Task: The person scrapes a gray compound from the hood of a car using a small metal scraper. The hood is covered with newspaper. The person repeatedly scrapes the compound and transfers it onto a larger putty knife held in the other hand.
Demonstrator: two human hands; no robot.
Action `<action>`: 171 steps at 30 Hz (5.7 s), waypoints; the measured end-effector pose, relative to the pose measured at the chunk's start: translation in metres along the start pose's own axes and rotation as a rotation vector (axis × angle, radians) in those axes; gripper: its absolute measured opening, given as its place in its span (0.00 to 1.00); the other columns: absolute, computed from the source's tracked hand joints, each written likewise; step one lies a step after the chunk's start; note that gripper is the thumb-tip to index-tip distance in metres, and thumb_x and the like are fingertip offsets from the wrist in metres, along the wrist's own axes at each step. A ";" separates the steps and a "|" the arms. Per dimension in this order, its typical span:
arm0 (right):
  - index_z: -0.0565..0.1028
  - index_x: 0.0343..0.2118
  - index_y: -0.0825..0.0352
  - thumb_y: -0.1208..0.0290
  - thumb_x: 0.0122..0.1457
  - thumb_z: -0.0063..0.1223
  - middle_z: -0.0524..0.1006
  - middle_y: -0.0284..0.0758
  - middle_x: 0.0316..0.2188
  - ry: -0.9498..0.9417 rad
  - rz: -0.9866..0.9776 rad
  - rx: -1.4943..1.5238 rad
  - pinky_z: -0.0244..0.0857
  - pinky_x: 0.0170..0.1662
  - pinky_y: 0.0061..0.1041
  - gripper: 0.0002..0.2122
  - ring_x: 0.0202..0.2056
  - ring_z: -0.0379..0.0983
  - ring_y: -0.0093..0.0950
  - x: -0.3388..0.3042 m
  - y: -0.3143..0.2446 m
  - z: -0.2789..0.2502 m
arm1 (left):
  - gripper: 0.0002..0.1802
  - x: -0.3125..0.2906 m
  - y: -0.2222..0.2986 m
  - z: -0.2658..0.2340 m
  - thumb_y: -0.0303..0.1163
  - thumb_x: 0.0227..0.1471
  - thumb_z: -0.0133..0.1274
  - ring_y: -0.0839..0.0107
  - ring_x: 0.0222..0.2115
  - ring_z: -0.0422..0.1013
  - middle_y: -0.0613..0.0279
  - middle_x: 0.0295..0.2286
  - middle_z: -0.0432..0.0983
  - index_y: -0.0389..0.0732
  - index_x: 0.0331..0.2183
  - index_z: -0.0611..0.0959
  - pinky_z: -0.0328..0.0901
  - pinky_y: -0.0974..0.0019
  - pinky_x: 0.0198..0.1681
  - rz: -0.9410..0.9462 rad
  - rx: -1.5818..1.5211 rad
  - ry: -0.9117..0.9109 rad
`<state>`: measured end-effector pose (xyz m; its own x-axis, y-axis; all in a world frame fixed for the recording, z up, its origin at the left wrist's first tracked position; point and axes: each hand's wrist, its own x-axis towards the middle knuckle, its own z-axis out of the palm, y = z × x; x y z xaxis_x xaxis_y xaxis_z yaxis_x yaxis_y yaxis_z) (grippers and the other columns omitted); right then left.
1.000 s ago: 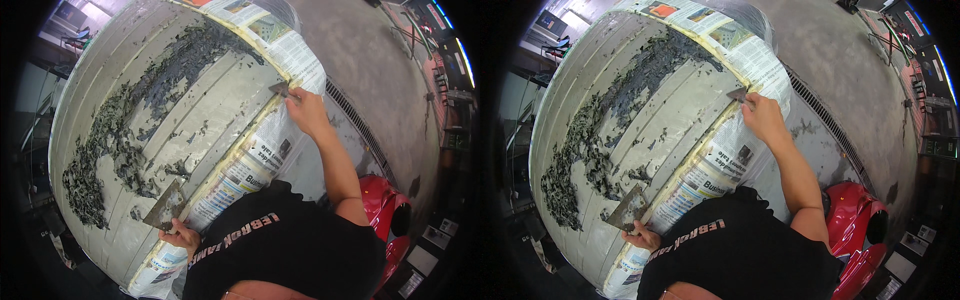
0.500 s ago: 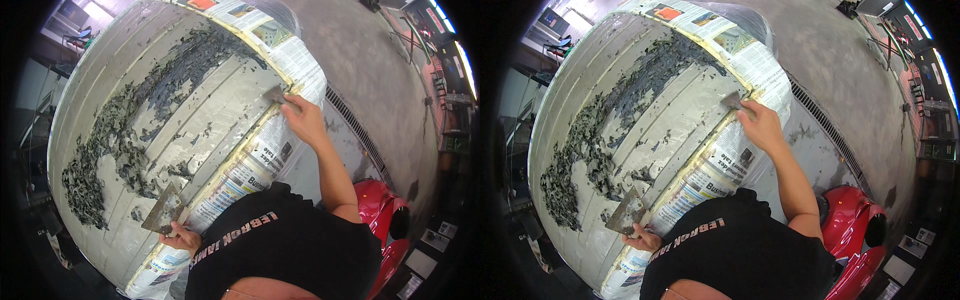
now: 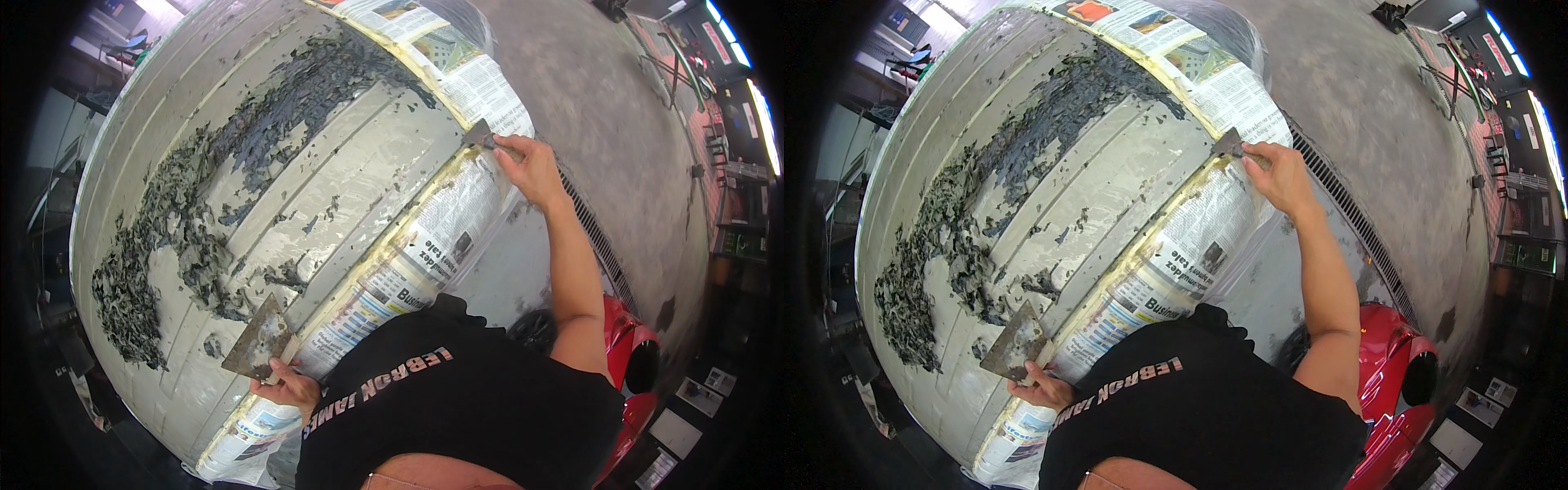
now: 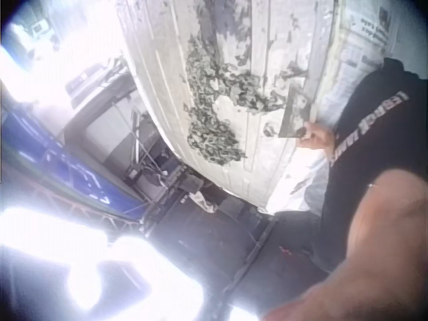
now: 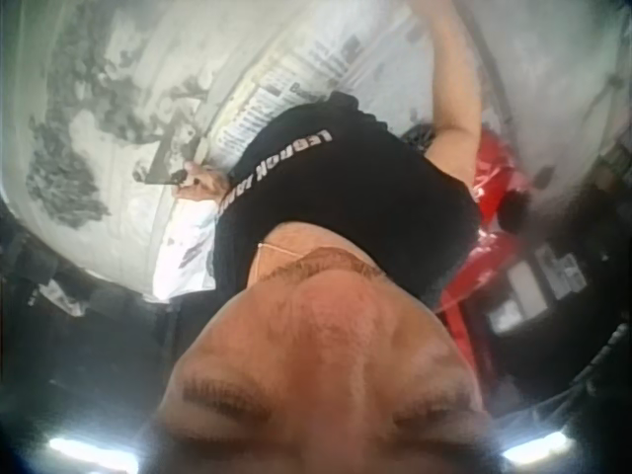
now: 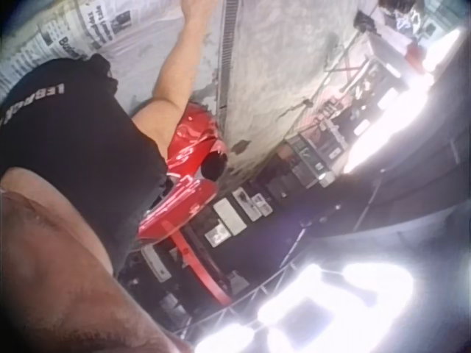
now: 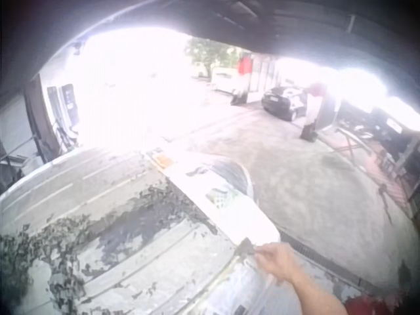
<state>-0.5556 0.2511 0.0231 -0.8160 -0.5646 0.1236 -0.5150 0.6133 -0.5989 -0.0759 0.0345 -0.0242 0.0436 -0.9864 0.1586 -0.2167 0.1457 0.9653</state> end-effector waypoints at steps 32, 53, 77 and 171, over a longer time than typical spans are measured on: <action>0.85 0.31 0.67 0.62 0.47 0.71 0.81 0.33 0.25 -0.306 0.202 0.206 0.66 0.36 0.25 0.13 0.29 0.73 0.24 0.070 0.032 -0.026 | 0.22 0.003 0.005 0.003 0.30 0.63 0.54 0.70 0.27 0.71 0.49 0.38 0.75 0.37 0.50 0.61 0.66 0.73 0.28 0.010 0.020 -0.038; 0.84 0.33 0.67 0.62 0.49 0.70 0.79 0.30 0.23 -0.231 0.186 0.431 0.65 0.31 0.23 0.14 0.26 0.72 0.21 0.079 0.037 -0.030 | 0.23 0.002 0.008 0.003 0.32 0.63 0.55 0.69 0.27 0.71 0.49 0.38 0.74 0.38 0.51 0.60 0.67 0.72 0.29 0.002 0.033 -0.027; 0.73 0.47 0.74 0.66 0.66 0.47 0.77 0.54 0.39 0.193 0.378 0.273 0.68 0.45 0.42 0.15 0.39 0.76 0.49 -0.076 -0.090 0.075 | 0.30 0.006 0.013 0.013 0.40 0.60 0.60 0.69 0.22 0.68 0.49 0.34 0.74 0.37 0.51 0.61 0.63 0.70 0.22 0.113 0.059 0.024; 0.77 0.38 0.71 0.63 0.65 0.47 0.78 0.53 0.33 0.281 0.459 -0.013 0.70 0.41 0.49 0.14 0.36 0.77 0.53 -0.049 -0.097 0.073 | 0.23 0.007 0.011 0.004 0.35 0.59 0.60 0.69 0.20 0.67 0.49 0.33 0.72 0.37 0.46 0.64 0.63 0.70 0.18 0.105 -0.187 0.008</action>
<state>-0.4464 0.1796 0.0172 -0.9958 -0.0687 0.0597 -0.0910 0.7699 -0.6316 -0.0821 0.0293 -0.0139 0.0379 -0.9645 0.2613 -0.0360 0.2600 0.9649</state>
